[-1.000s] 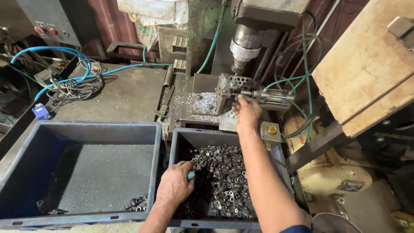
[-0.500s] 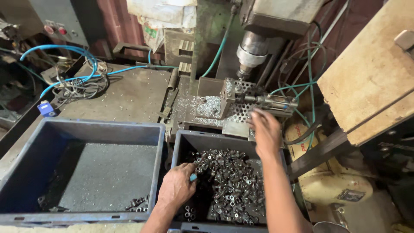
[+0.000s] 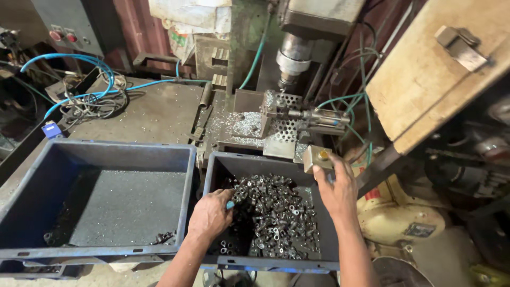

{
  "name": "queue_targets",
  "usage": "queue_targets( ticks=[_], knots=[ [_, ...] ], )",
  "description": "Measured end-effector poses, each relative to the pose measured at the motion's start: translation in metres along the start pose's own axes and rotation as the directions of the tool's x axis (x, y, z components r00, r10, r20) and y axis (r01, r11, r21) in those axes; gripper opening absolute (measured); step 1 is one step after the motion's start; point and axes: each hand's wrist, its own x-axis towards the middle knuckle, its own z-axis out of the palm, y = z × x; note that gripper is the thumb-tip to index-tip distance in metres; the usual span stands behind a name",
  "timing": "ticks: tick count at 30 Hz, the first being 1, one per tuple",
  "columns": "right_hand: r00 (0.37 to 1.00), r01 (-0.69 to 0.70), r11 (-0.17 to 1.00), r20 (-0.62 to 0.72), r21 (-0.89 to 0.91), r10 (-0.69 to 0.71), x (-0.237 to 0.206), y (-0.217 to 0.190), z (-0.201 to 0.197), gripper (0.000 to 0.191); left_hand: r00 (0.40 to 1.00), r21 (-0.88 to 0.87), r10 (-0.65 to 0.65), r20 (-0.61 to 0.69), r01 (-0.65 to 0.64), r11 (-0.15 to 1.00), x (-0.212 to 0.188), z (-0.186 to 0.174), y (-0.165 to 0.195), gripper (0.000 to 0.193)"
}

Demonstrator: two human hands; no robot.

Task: The person picks small black metal fittings one at a time from a bin, places each into the fixture of a top facing and chamfering machine, and operates the machine to chamfer the part. The finished part is then dropped into a second bin, and the cycle repeats continuously.

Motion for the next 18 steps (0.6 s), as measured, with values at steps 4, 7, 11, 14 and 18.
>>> queue_targets(
  ticks=[4,7,11,14,18],
  knots=[
    [0.993,-0.065,0.982,0.088,-0.177,0.081,0.013,0.012,-0.002,0.049,0.998,0.026,0.051,-0.021,-0.051,0.998,-0.001,0.003,0.0,0.034],
    [0.967,-0.084,0.972,0.218,-0.218,0.133,0.022,0.016,-0.002,0.048,0.999,0.043,0.041,0.002,-0.041,0.998,0.001,0.003,-0.001,0.033],
    [0.906,0.055,0.921,0.408,-0.385,0.116,0.037,0.015,-0.008,0.047,1.0,0.075,0.01,0.027,-0.012,0.997,0.0,0.004,-0.001,0.033],
    [0.888,0.105,0.932,0.455,-0.347,0.069,0.045,0.017,-0.025,0.047,0.999,0.055,0.035,0.011,-0.035,0.998,-0.002,0.006,0.002,0.034],
    [0.973,0.01,1.0,0.232,0.003,-0.01,0.01,0.007,-0.034,0.055,0.999,0.038,0.05,-0.019,-0.049,0.998,-0.002,0.001,0.004,0.031]
  ],
)
